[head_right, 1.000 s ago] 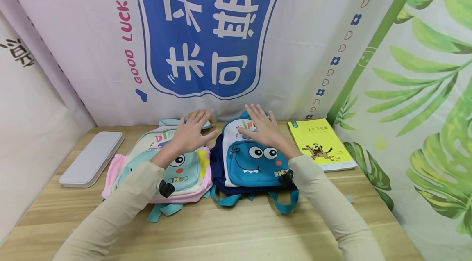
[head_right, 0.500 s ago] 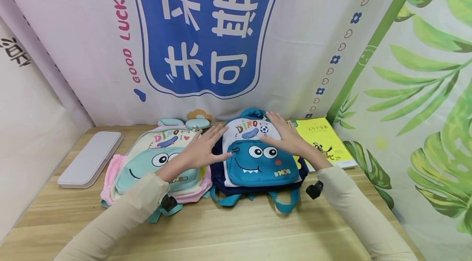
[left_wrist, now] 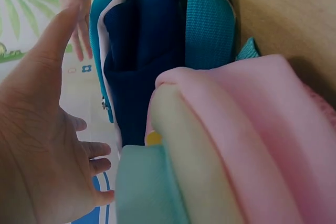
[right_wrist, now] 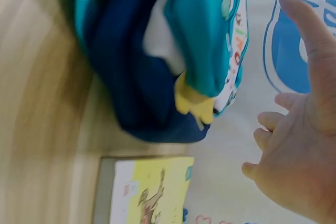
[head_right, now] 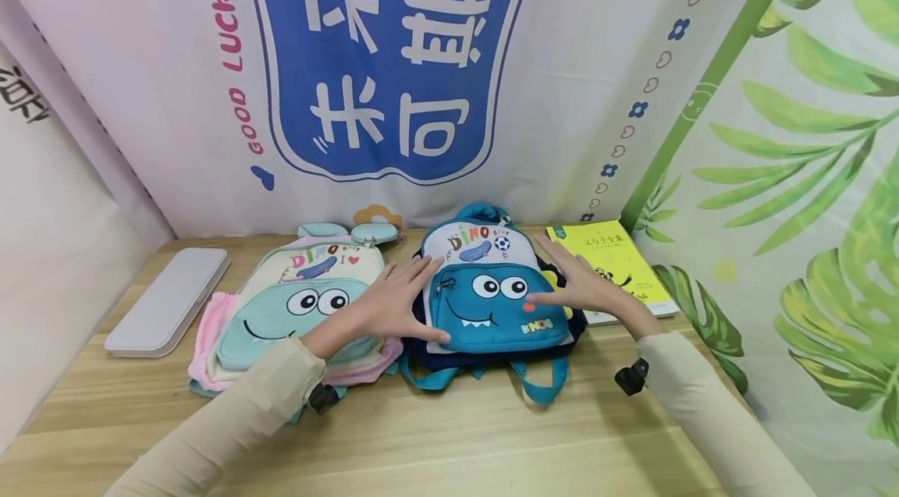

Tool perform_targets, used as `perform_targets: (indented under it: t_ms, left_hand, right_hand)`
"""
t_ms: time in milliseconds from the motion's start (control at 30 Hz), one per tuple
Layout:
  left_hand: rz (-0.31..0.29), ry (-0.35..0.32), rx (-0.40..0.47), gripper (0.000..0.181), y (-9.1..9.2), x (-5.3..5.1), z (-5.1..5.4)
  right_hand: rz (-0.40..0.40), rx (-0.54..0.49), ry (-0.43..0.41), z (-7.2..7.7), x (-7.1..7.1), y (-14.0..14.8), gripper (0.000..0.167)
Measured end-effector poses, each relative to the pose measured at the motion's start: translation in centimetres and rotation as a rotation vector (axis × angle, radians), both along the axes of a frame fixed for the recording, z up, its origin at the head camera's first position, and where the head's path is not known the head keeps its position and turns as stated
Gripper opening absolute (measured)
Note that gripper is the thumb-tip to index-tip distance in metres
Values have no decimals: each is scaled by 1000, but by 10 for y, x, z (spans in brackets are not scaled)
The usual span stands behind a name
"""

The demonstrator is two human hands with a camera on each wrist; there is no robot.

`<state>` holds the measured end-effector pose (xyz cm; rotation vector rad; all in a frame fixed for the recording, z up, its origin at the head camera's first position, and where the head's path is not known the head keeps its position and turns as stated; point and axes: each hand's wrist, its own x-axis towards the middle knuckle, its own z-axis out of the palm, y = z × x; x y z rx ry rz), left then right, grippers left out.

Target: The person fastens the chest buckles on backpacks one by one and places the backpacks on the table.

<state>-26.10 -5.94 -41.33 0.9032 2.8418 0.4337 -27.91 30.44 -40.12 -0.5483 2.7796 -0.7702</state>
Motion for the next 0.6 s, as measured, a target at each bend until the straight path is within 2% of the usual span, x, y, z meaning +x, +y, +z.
perform_targets:
  t_ms: [233,600]
  left_hand:
    - [8,0,-29,132,0,0,-4]
    - [15,40,-41,135,-1,3,-7]
  right_hand:
    - [33,-14,-56,-8,4,13,119]
    - [93,-39,-140,-23,8,32,130]
